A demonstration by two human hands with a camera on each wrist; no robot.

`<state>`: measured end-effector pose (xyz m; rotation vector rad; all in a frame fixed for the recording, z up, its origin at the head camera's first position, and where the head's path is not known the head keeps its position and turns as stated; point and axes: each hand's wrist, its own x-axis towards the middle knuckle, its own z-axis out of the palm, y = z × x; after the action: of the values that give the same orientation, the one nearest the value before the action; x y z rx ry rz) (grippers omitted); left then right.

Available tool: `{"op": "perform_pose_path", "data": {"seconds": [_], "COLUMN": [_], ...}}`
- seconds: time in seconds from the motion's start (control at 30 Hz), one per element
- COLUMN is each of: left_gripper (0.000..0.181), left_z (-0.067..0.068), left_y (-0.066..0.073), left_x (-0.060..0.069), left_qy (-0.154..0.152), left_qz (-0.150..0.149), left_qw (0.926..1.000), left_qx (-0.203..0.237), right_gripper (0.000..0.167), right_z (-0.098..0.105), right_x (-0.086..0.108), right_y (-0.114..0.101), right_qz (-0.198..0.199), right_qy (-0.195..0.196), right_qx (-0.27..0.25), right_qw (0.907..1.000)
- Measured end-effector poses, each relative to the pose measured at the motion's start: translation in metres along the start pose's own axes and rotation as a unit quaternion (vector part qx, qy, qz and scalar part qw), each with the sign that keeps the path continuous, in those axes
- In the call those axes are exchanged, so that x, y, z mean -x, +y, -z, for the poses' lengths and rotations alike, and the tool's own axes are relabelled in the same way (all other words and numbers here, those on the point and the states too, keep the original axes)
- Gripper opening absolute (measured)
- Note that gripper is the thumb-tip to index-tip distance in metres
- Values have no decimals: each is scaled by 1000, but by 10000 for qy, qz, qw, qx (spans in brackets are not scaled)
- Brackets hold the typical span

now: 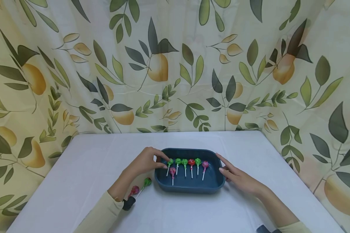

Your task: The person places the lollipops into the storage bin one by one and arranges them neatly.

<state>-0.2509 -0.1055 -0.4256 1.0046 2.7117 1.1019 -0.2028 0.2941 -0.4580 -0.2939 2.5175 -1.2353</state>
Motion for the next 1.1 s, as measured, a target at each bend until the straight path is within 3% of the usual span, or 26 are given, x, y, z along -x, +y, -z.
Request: {"op": "perform_pose_path", "data": {"seconds": [0.23, 0.47, 0.77, 1.1], "left_gripper": [26, 28, 29, 22], "left_z": [5, 12, 24, 29], "left_y": [-1, -8, -22, -29], "left_x": [10, 30, 56, 90], "left_qy": [378, 655, 536, 43], "left_qz": [55, 266, 629, 956], "left_qw": [9993, 9975, 9965, 9953], "left_qx": [48, 14, -105, 129], "right_gripper": [62, 61, 62, 62], "right_z": [0, 0, -1, -1], "right_x": [1, 1, 1, 1], "right_y": [0, -2, -2, -3], "right_qz": [-4, -3, -75, -55], "right_qy": [22, 49, 40, 40], "right_qx": [20, 40, 92, 67], "right_qw": [10000, 10000, 9999, 10000]}}
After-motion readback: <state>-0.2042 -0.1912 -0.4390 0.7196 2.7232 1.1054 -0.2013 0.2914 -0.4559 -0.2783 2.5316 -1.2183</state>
